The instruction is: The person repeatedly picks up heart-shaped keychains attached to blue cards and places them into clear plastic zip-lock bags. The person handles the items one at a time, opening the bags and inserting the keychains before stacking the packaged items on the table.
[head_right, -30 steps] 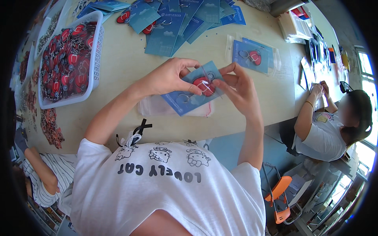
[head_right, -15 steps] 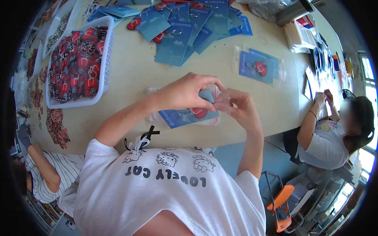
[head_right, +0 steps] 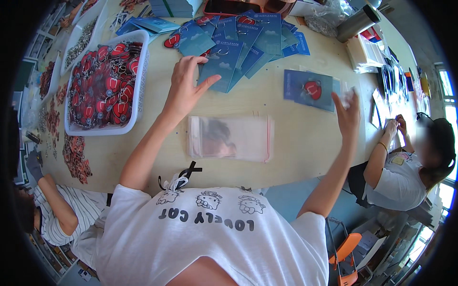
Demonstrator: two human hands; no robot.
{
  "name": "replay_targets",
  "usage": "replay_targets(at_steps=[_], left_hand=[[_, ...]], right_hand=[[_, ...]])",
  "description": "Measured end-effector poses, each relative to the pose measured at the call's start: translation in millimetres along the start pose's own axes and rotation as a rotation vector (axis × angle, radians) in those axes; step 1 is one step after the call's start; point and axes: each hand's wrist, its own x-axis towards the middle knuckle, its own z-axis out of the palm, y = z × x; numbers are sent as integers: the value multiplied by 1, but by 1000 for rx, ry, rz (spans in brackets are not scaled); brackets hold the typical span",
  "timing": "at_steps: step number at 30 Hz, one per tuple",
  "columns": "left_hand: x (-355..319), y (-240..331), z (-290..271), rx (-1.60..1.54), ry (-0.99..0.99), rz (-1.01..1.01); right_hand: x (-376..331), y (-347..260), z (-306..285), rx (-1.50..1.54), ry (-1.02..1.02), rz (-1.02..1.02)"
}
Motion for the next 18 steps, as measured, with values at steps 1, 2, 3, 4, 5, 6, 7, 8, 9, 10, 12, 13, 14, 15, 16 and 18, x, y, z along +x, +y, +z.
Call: replay_targets(at_steps=[1, 2, 3, 4, 5, 6, 7, 8, 9, 10, 12, 13, 14, 15, 16, 18], left_hand=[[-6, -4, 2, 98, 32, 3], [-10, -3, 4, 100, 4, -13], [-14, -1, 5, 106, -22, -32], [-19, -2, 7, 111, -48, -57], [-22, -5, 12, 124, -64, -61], [-22, -4, 16, 126, -67, -58], [-22, -4, 18, 136, -67, -58], [-21, -4, 18, 149, -62, -57], [-22, -5, 19, 142, -50, -33], [-23, -5, 19, 140, -32, -17], [-23, -6, 17, 104, 17, -9], [-20, 1, 12, 62, 37, -17], [-17, 7, 6, 23, 62, -29], [-11, 8, 2, -47, 179, 17], [-1, 9, -3, -123, 289, 72], [21, 12, -12, -302, 377, 105]], right_hand=[[11, -11, 15, -336, 198, -191], [21, -27, 31, -670, 401, -382], [29, -56, 53, -350, 168, -361], [32, -89, 82, -31, -71, -335], [31, -110, 112, -164, -81, -515], [33, -124, 139, -222, -71, -596], [34, -132, 161, -271, -62, -682], [34, -135, 171, -236, -99, -626], [34, -137, 179, -201, -136, -569], [35, -141, 185, -161, -179, -521], [39, -141, 178, 59, -191, -483], [42, -136, 170, 275, -299, -370], [41, -146, 161, 493, -407, -254], [37, -156, 142, 656, -527, -162], [38, -160, 128, 716, -540, -196], [39, -160, 107, 842, -572, -262]])
